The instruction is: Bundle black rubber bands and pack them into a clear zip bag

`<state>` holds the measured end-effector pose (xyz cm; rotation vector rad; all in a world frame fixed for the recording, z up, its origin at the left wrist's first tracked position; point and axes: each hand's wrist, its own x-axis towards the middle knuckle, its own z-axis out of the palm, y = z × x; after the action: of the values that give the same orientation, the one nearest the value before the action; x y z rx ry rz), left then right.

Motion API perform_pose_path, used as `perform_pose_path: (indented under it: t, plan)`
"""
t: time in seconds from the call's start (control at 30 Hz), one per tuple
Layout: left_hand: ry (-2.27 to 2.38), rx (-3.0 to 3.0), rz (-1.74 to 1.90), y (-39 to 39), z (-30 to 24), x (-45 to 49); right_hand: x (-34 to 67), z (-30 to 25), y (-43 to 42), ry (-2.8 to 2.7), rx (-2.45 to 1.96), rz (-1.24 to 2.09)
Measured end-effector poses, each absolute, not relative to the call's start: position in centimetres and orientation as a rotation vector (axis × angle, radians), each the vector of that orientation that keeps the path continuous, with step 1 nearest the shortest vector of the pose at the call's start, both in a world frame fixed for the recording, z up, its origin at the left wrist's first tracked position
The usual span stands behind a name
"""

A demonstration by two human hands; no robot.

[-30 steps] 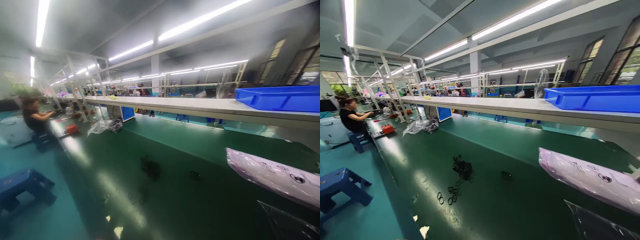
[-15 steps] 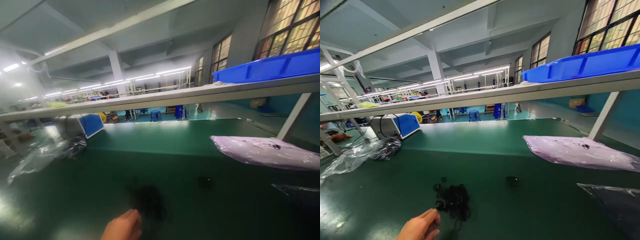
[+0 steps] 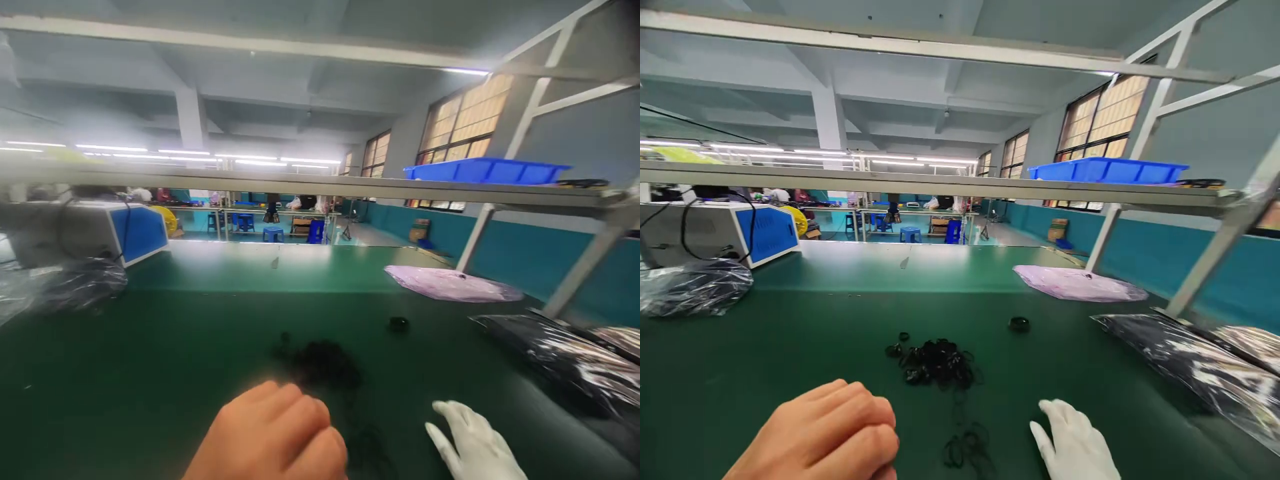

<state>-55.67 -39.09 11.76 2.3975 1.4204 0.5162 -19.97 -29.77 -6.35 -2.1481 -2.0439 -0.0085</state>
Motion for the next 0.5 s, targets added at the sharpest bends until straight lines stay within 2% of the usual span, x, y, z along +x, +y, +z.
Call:
perform_pose_path:
  t: [0.1, 0.3, 0.5]
  plan:
    - [1.344, 2.433, 0.519, -39.6, 12.1, -57.8, -21.4, -5.5, -30.6, -2.034, -2.182, -0.209]
    - [1.695, 2.531, 0.067, -34.6, 6.1, -62.6, -21.8, -4.5, -31.8, -2.033, -2.274, -0.146]
    - [1.686, 2.385, -0.042, -33.9, 2.8, -63.5, -21.9, -4.6, -32.1, -2.034, -2.244, -0.179]
